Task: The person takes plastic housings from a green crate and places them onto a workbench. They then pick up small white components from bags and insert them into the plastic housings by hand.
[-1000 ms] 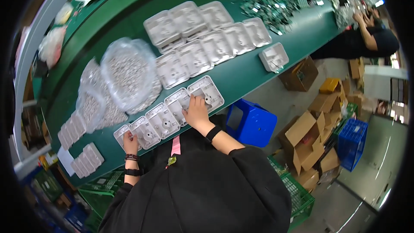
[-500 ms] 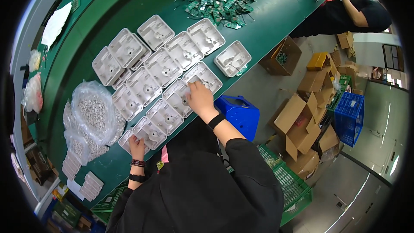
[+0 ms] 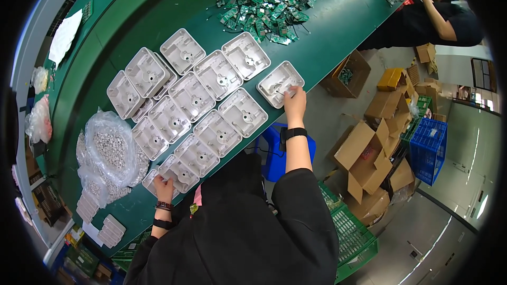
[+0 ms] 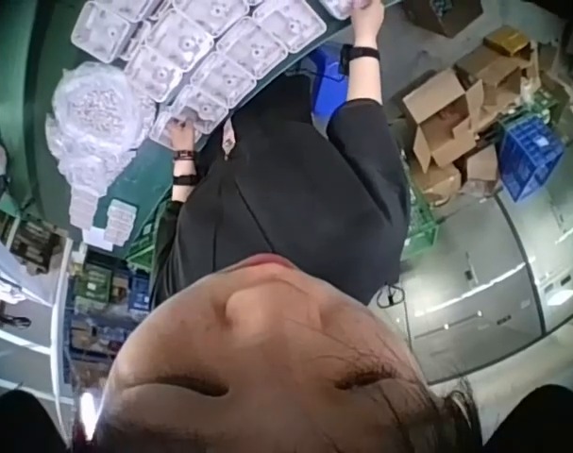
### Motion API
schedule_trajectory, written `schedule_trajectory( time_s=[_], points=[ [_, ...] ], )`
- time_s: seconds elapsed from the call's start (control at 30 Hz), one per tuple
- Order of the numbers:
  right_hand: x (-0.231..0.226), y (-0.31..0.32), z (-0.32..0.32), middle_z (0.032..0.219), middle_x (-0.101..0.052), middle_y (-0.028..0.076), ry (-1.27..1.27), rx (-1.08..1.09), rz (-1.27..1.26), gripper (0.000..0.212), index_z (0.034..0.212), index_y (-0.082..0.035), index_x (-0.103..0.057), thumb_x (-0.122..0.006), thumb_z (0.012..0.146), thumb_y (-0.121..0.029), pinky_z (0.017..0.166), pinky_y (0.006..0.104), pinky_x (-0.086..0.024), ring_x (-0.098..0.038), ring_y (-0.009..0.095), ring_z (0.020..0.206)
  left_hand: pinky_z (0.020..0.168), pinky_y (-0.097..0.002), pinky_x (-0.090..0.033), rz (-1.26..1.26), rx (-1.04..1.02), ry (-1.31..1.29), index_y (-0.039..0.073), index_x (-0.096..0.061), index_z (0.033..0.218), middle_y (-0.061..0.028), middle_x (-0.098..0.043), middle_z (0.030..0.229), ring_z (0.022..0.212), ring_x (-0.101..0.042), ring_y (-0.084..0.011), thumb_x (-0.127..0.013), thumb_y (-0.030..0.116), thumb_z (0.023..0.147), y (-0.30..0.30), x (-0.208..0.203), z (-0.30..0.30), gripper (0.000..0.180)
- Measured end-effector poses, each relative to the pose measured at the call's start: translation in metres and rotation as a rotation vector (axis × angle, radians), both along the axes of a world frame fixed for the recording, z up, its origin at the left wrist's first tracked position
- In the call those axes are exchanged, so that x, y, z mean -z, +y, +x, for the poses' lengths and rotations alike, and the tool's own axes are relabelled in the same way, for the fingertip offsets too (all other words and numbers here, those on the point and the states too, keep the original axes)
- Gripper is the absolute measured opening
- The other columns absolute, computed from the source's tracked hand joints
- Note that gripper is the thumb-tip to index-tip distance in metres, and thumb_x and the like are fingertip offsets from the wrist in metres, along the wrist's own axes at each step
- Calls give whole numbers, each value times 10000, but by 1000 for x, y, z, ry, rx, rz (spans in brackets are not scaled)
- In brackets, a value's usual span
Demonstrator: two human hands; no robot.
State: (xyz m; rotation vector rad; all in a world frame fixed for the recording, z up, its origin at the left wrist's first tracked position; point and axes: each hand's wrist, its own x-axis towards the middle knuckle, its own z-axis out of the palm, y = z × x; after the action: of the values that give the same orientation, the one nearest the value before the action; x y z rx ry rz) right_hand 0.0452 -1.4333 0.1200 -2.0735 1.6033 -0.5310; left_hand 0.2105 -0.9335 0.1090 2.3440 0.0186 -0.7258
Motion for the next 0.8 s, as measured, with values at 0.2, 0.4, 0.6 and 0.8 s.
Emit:
schedule_trajectory(
  time_s=[0.2, 0.4, 0.6, 0.8],
  points=[
    [9, -72, -6, 797, -588, 156, 66, -13, -195, 206, 850, -57, -594, -668, 666, -114, 689, 372, -455, -571, 304, 771, 646, -339, -448, 73, 42, -60, -60, -418, 1039, -182, -456, 950, 773, -512, -277, -645, 159, 704, -14, -15, -2, 460],
    [6, -210, -24, 830, -623, 133, 270, 34, -127, 262, 884, -69, -595, -661, 702, -247, 730, 361, -470, -597, 297, 802, 655, -387, -443, 224, 72, -60, -51, -412, 985, -208, -450, 928, 787, -507, -338, -639, 163, 702, -40, -48, 2, 420],
    [-26, -141, 25, 924, -488, 192, 399, 131, -545, 355, 989, -25, -526, -566, 804, -326, 731, 445, -401, -484, 353, 869, 676, -455, -424, 252, 109, -214, -42, -395, 990, -236, -445, 929, 817, -478, -418, -634, 155, 693, -32, -39, -6, 429],
    [-48, 127, 56, 1064, -503, 165, 192, -660, -128, 360, 1106, -32, -497, -574, 786, -178, 834, 427, -353, -483, 340, 956, 715, -462, -421, 255, 101, -202, -44, -388, 1005, -247, -441, 962, 853, -479, -428, -633, 191, 703, -42, -45, -11, 454]
  ],
)
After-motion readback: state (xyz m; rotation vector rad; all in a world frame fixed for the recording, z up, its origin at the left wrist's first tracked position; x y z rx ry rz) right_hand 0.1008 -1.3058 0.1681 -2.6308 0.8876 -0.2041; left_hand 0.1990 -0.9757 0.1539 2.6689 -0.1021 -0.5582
